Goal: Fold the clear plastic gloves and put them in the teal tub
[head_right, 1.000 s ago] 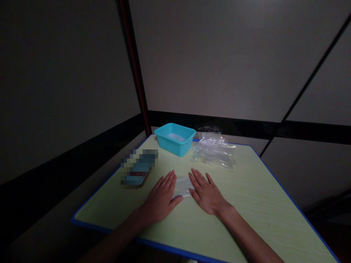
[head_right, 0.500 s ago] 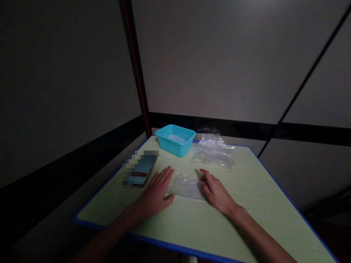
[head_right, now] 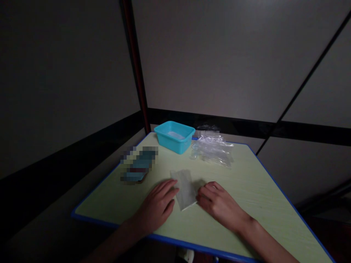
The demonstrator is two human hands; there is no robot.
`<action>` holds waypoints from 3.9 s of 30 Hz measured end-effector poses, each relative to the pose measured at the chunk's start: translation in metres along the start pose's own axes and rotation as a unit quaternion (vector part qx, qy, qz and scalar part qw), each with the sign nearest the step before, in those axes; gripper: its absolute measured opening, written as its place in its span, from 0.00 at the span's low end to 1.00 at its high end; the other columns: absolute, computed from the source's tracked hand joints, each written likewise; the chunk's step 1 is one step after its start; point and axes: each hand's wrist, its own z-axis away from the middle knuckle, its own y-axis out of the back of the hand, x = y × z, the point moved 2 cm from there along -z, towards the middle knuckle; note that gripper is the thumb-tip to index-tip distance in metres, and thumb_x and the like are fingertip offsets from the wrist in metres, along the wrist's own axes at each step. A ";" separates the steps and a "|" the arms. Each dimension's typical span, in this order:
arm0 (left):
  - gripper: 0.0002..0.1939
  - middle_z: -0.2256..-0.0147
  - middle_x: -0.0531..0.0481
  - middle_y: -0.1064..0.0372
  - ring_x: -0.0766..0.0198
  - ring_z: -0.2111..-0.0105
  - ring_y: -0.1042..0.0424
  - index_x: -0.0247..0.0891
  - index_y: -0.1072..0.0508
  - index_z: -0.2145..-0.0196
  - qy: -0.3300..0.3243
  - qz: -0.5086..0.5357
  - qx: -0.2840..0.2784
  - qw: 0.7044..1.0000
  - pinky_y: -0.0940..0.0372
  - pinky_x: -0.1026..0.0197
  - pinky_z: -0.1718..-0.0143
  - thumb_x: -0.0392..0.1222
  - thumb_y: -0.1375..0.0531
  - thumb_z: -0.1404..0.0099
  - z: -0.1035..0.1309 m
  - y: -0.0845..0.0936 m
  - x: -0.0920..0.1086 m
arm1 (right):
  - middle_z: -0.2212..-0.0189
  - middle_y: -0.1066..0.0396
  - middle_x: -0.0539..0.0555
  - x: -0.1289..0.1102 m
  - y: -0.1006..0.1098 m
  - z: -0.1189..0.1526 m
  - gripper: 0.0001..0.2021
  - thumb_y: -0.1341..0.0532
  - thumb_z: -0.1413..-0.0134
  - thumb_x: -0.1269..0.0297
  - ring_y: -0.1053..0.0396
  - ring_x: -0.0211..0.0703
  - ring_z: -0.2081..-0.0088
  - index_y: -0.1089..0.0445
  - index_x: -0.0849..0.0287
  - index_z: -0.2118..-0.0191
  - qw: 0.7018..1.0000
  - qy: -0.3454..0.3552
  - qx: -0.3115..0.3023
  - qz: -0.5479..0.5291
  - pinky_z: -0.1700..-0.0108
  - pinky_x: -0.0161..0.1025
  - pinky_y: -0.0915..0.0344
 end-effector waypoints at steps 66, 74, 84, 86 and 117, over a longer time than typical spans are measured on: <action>0.31 0.81 0.63 0.42 0.73 0.83 0.38 0.36 0.48 0.53 0.339 0.395 0.046 0.853 0.44 0.73 0.86 0.26 0.45 0.57 -0.045 -0.030 -0.051 | 0.57 0.35 0.60 0.023 -0.024 -0.056 0.14 0.52 0.44 0.62 0.37 0.45 0.56 0.40 0.62 0.54 0.971 -0.112 0.085 -0.191 0.55 0.42 0.40; 0.29 0.79 0.63 0.43 0.74 0.83 0.37 0.38 0.47 0.54 0.329 0.403 0.057 0.852 0.43 0.73 0.85 0.25 0.46 0.55 -0.043 -0.032 -0.051 | 0.41 0.60 0.64 0.012 -0.047 -0.063 0.32 0.55 0.44 0.49 0.63 0.47 0.40 0.61 0.65 0.40 0.991 -0.013 -0.055 -0.117 0.43 0.52 0.60; 0.26 0.74 0.60 0.42 0.72 0.83 0.32 0.40 0.50 0.52 0.328 0.402 0.024 0.854 0.43 0.74 0.87 0.29 0.48 0.48 -0.033 -0.019 -0.046 | 0.41 0.63 0.64 0.015 -0.050 -0.068 0.35 0.58 0.45 0.46 0.65 0.47 0.40 0.64 0.65 0.40 0.988 -0.018 -0.107 -0.114 0.43 0.54 0.64; 0.23 0.70 0.55 0.38 0.69 0.78 0.30 0.38 0.47 0.53 0.298 0.316 0.043 0.900 0.36 0.68 0.79 0.30 0.48 0.47 -0.026 -0.012 -0.042 | 0.41 0.64 0.64 0.015 -0.048 -0.067 0.36 0.58 0.46 0.45 0.66 0.47 0.40 0.65 0.66 0.40 0.989 -0.017 -0.097 -0.112 0.42 0.53 0.64; 0.18 0.49 0.44 0.41 0.60 0.47 0.46 0.35 0.36 0.53 0.011 0.049 -0.068 0.996 0.52 0.56 0.46 0.35 0.51 0.41 -0.025 -0.006 -0.025 | 0.41 0.59 0.62 0.024 -0.045 -0.054 0.32 0.47 0.48 0.52 0.62 0.48 0.41 0.56 0.63 0.41 0.979 -0.020 -0.034 -0.200 0.44 0.53 0.58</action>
